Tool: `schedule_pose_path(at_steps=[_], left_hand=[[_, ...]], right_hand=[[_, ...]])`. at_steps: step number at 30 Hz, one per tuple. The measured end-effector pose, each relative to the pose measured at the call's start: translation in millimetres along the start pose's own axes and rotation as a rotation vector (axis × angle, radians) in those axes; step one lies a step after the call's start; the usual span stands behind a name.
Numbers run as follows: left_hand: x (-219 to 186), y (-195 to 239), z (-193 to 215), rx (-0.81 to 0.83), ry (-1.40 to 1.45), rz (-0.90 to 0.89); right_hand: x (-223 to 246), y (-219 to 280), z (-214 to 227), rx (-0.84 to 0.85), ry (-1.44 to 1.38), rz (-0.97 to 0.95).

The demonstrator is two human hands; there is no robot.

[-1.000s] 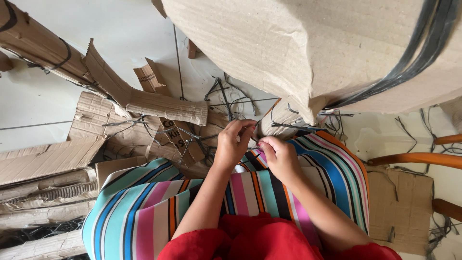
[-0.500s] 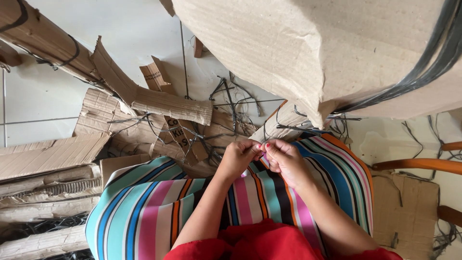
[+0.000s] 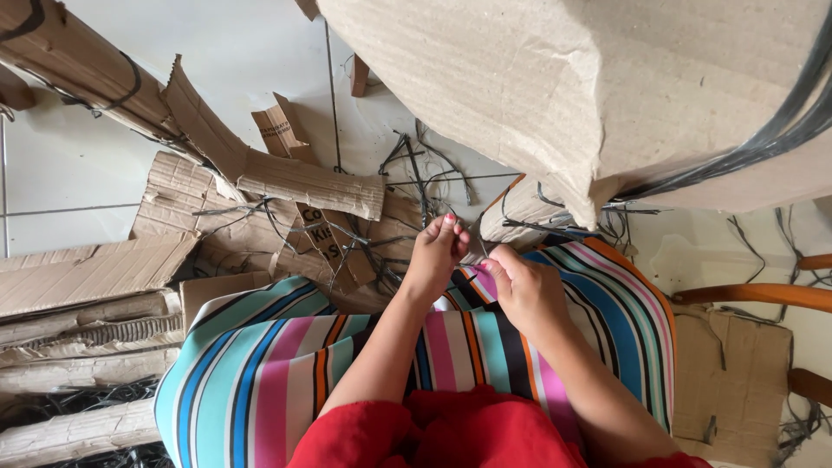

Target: Wrapping wooden chair legs with cardboard and securing them with wire ties for protection.

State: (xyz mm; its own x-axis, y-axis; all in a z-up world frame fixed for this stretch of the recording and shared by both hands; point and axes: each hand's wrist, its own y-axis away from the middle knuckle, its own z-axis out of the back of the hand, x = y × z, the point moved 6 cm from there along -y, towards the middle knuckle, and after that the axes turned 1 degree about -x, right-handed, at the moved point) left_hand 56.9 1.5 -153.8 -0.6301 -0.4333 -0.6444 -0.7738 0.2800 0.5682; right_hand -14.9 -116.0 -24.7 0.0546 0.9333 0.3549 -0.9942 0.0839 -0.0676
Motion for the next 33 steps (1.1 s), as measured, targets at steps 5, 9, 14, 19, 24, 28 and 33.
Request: schedule_pose_path(at_steps=[5, 9, 14, 19, 24, 28, 33], left_hand=[[10, -20, -12, -0.027, 0.147, 0.019], [5, -7, -17, 0.005, 0.233, 0.044], [-12, 14, -28, 0.238, 0.424, 0.109], [-53, 31, -28, 0.294, -0.152, -0.28], [-73, 50, -27, 0.402, -0.412, -0.511], [-90, 60, -31, 0.42, -0.552, -0.638], [-94, 65, -32, 0.356, -0.669, -0.874]], right_hand=[[-14, 0, 18, -0.07, -0.067, -0.019], [-19, 2, 18, -0.08, -0.114, -0.021], [-9, -3, 24, -0.045, -0.256, 0.04], [-4, -7, 19, -0.046, -0.373, 0.079], [5, -11, 11, -0.065, -0.46, 0.124], [16, -11, 13, -0.126, -0.476, 0.178], [21, -7, 22, -0.287, -0.416, 0.205]])
